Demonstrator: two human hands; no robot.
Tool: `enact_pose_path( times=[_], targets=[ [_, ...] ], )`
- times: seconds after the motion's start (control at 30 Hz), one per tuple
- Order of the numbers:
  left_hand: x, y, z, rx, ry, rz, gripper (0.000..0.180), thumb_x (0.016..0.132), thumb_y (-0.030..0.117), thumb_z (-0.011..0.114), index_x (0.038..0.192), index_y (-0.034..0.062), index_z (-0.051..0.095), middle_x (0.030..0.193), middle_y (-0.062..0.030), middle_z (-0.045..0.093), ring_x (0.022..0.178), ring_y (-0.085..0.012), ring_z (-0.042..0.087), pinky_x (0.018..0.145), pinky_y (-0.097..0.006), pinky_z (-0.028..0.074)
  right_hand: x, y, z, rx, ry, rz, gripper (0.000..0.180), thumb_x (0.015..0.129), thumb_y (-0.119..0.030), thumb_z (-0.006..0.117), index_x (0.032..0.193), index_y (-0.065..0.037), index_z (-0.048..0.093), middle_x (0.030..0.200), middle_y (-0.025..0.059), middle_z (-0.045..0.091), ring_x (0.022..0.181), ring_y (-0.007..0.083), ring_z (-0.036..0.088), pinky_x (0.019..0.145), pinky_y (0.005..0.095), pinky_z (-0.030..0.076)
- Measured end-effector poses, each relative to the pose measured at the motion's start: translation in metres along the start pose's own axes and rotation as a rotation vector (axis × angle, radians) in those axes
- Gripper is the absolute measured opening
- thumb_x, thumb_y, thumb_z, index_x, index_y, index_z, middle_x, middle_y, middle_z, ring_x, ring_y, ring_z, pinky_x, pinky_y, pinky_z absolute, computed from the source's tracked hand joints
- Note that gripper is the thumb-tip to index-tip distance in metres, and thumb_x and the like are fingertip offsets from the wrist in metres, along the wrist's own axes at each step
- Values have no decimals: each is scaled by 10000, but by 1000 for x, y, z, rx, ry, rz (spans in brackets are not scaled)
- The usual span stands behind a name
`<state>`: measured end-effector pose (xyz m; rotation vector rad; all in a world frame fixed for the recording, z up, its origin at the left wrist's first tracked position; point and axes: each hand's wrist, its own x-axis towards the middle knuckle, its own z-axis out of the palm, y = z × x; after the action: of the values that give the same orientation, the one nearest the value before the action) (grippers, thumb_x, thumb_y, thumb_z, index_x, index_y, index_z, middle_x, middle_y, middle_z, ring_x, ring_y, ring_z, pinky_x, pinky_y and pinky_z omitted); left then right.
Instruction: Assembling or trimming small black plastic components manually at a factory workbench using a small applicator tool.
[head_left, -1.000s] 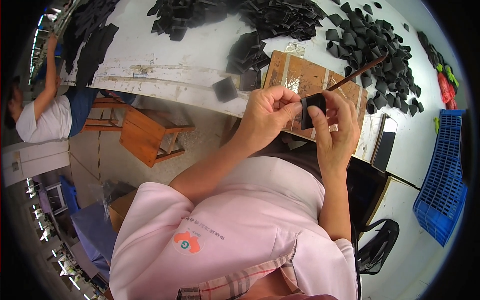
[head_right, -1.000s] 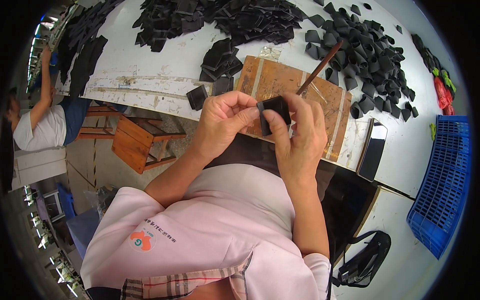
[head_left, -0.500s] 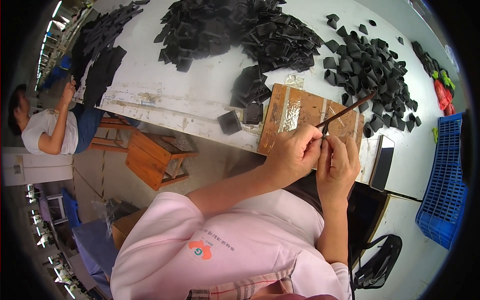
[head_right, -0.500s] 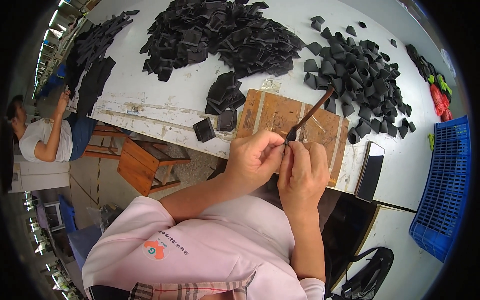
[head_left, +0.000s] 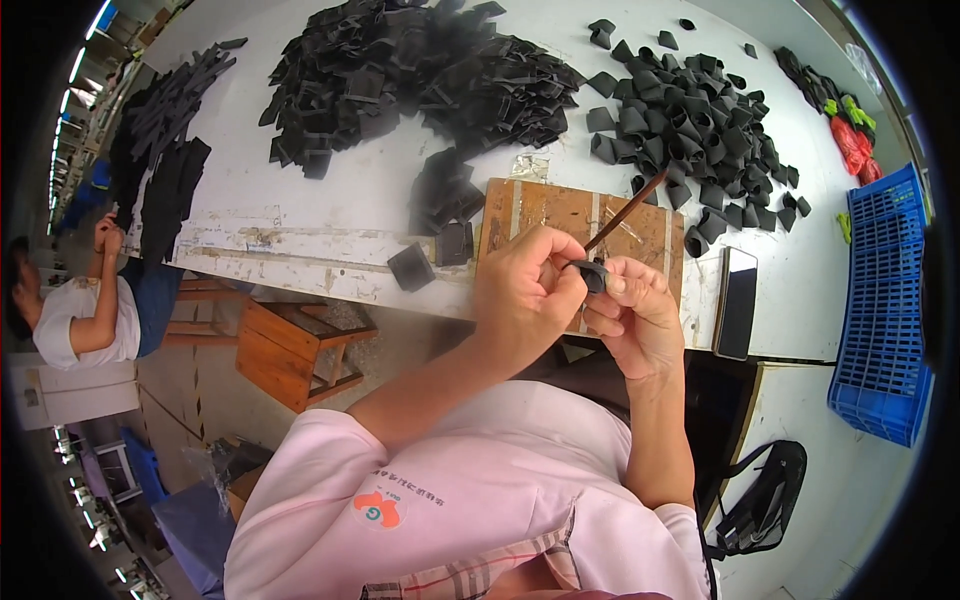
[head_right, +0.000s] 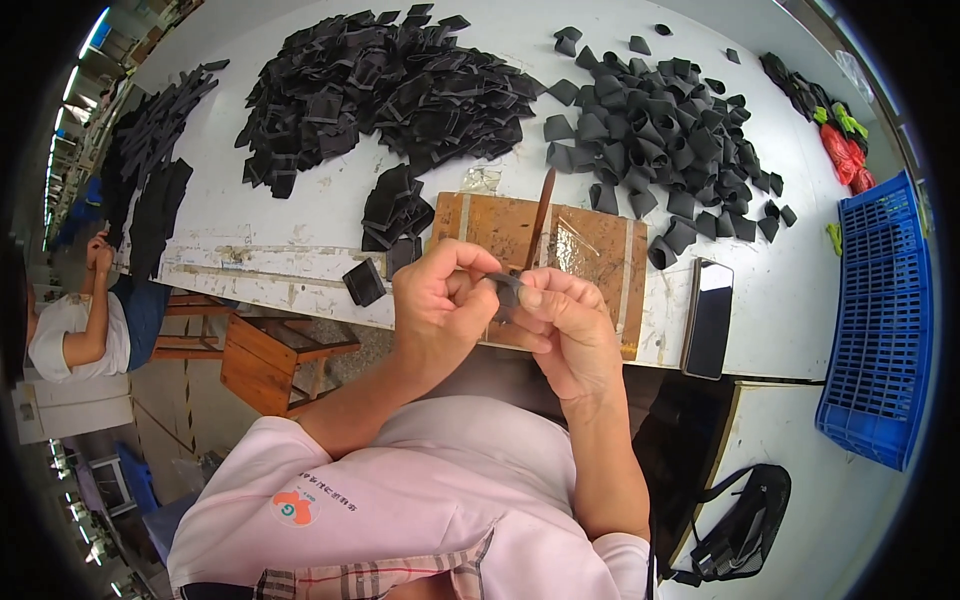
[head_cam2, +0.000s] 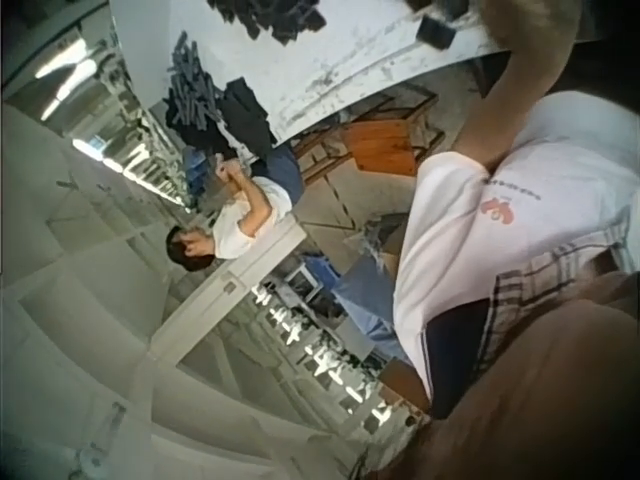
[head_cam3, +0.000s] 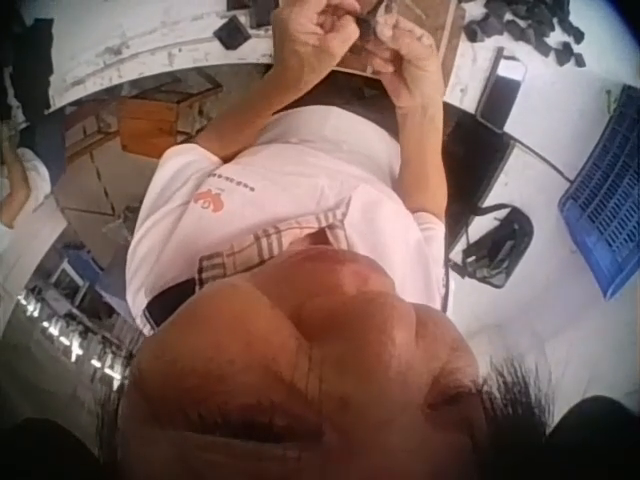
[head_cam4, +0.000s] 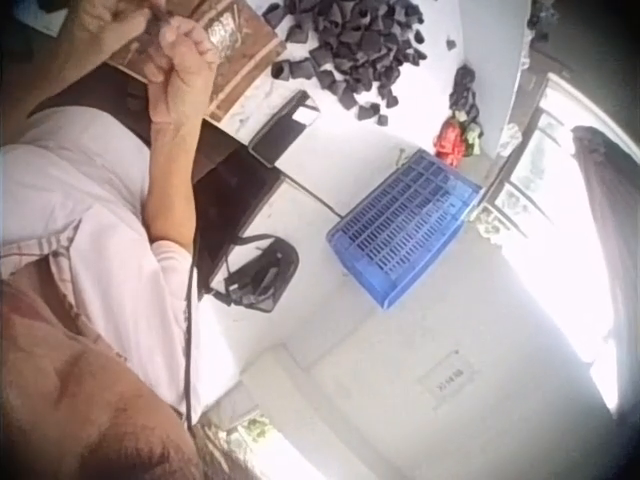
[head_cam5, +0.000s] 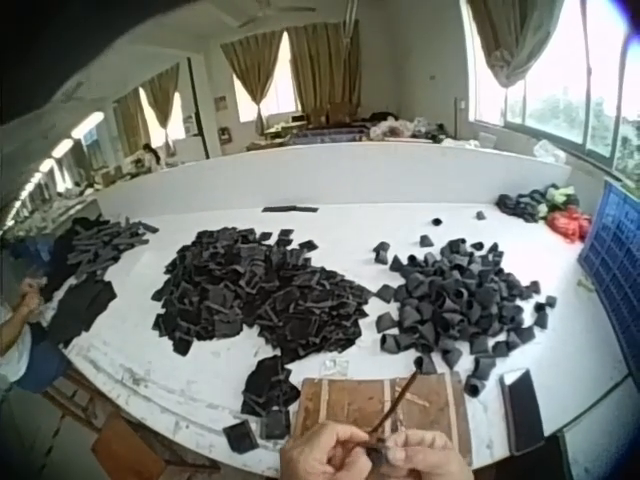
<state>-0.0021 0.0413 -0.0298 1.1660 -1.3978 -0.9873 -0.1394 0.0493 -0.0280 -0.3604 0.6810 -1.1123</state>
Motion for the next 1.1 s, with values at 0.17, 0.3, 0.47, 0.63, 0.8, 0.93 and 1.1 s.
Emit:
enact_pose_path(
  times=[0.17, 0.3, 0.47, 0.63, 0.8, 0.93, 1.1],
  targets=[
    [19, 23, 1, -523, -54, -219, 127, 751, -41, 493, 871, -8, 520, 632, -48, 560, 355, -26, 379, 334, -186, 283, 0, -25, 15, -296, -35, -95, 211, 840, -209, 555, 707, -48, 522, 594, -44, 415, 494, 23, 311, 416, 161, 220],
    [52, 25, -8, -1771, -695, -458, 219, 822, -14, 402, 1026, -31, 481, 765, -122, 587, 313, -32, 328, 288, -180, 220, 4, -72, 58, -652, -117, -357, 238, 840, -238, 558, 691, -57, 514, 591, -70, 402, 499, 16, 306, 437, 156, 235],
    [60, 4, -7, -1737, -547, -629, 230, 846, 21, 384, 1022, -37, 520, 797, -120, 603, 312, -30, 300, 298, -165, 210, 38, -61, 32, -445, -196, -175, 260, 839, -260, 560, 678, -63, 509, 587, -50, 400, 502, 22, 309, 424, 162, 232],
    [58, 28, -8, -1618, -301, -857, 71, 823, 17, 482, 850, 40, 544, 606, -19, 510, 325, -14, 261, 312, -158, 181, 40, -74, 35, -606, -202, -196, 276, 839, -265, 562, 660, -62, 509, 585, -49, 406, 503, 23, 310, 426, 162, 240],
    [53, 10, -6, -1697, -248, -883, 89, 820, 7, 482, 884, 28, 541, 666, -48, 553, 329, -17, 271, 313, -158, 185, 44, -66, 30, -493, -253, -160, 278, 835, -267, 568, 664, -55, 511, 580, -50, 407, 506, 23, 314, 426, 165, 248],
    [57, 25, 0, -1696, -212, -932, 104, 818, -2, 483, 910, 23, 524, 645, -42, 534, 332, -17, 274, 316, -159, 188, 51, -77, 23, -474, -249, -132, 276, 832, -270, 572, 671, -53, 518, 583, -45, 418, 506, 27, 320, 431, 164, 255],
    [47, 16, -2, -1654, -192, -847, 110, 822, -3, 471, 920, 21, 515, 585, -13, 477, 329, -21, 274, 321, -167, 194, 49, -64, 17, -471, -374, -145, 219, 825, -217, 579, 779, -10, 524, 633, -20, 433, 517, 33, 344, 420, 159, 287]
  ],
)
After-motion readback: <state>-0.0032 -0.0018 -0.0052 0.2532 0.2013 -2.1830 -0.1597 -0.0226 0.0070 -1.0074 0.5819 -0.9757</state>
